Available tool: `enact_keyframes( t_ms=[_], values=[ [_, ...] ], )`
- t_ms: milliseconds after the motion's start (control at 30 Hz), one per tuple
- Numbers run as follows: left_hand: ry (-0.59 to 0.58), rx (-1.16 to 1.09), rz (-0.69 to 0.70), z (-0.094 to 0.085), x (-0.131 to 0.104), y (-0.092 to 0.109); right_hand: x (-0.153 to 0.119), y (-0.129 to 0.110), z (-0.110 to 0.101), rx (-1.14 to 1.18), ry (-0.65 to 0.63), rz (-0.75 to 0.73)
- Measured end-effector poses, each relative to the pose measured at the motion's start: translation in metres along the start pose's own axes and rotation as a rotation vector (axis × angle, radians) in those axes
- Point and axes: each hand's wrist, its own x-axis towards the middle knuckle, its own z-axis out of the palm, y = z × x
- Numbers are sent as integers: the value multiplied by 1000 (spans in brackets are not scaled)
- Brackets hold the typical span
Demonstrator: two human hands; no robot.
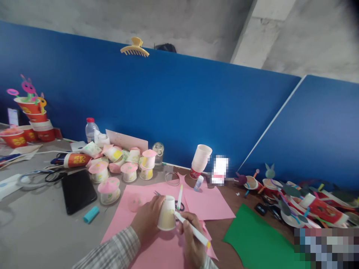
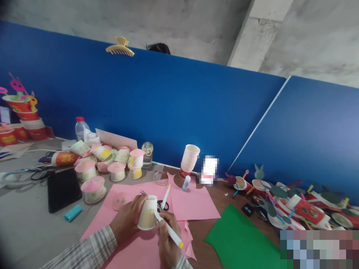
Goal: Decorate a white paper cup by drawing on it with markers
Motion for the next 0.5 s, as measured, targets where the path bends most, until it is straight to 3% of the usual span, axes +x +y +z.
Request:
enact_keyframes(
  t_ms=[233, 367, 500],
  values=[
    [32, 17, 30, 3, 0, -4, -4, -5, -3, -99, -51, -74],
    [88, -13, 24, 6, 0, -7, -6, -3, -3, -119, 21, -122],
    [154, -26, 37, 6, 1, -8, -2, 4, -2, -59, 33, -67]
  ],
)
